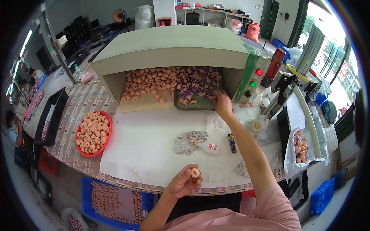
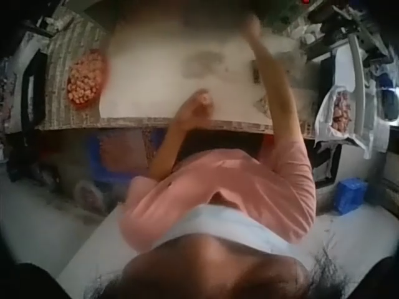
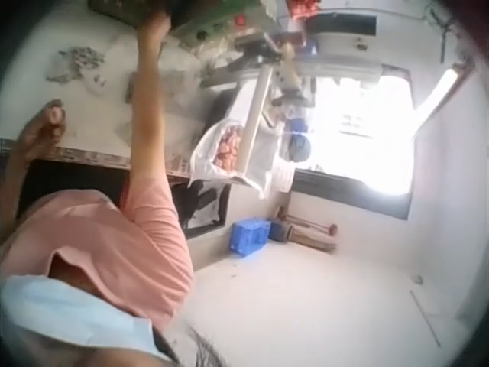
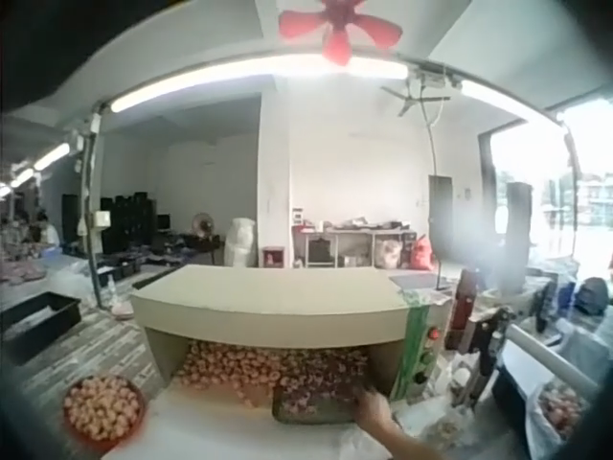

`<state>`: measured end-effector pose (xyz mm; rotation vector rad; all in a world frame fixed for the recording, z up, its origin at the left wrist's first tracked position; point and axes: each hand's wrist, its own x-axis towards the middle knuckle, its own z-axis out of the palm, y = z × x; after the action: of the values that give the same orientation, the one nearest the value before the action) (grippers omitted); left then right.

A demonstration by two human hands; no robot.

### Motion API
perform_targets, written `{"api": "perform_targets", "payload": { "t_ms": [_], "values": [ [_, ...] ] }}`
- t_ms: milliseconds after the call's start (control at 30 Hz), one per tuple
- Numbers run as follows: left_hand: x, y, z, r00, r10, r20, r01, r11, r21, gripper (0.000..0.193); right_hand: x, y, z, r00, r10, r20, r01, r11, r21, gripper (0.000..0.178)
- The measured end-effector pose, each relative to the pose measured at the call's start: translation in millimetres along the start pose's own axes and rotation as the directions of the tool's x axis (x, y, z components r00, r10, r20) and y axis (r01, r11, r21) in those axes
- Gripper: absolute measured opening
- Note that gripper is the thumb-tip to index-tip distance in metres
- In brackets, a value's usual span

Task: Assembling small plastic toy components at a factory workstation using glue and a press machine.

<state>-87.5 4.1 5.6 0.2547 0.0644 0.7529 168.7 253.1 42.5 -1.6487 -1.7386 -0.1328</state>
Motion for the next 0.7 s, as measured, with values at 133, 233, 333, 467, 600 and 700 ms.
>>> {"api": "perform_targets", "payload": {
  "t_ms": [133,233,333,467,600,700],
  "values": [
    [-1.7,-2.5,-13.5,1.000,0.002,0.001,-0.002,0.998,-0.061,0.033,-60.0,-53.5,-40.0,0.997,-0.005,0.077,-0.037,0.844,0.535,0.020],
    [-3.2,-7.3,-8.1,0.977,0.065,-0.204,-0.067,0.998,-0.003,0.032,-130.7,-81.1,-79.3,0.907,-0.036,0.420,-0.268,0.721,0.640,0.023],
    [10.4,-13.8,1.8,0.969,0.057,-0.240,-0.043,0.997,0.065,0.039,-183.2,-81.2,-115.7,0.874,-0.086,0.477,-0.275,0.723,0.634,0.024],
    [15.5,-28.4,-1.3,0.967,0.058,-0.247,-0.009,0.981,0.194,0.042,-221.7,-78.4,-135.2,0.877,0.014,0.480,-0.387,0.611,0.690,0.027],
    [18.8,-40.8,-0.1,0.953,0.073,-0.296,0.010,0.963,0.271,0.039,-229.0,-75.4,-148.3,0.905,-0.049,0.422,-0.257,0.728,0.636,0.027],
    [18.8,-46.6,3.7,0.953,0.064,-0.297,0.029,0.953,0.301,0.034,-229.7,-71.9,-156.8,0.901,-0.076,0.426,-0.254,0.705,0.662,0.024]
  ]
}}
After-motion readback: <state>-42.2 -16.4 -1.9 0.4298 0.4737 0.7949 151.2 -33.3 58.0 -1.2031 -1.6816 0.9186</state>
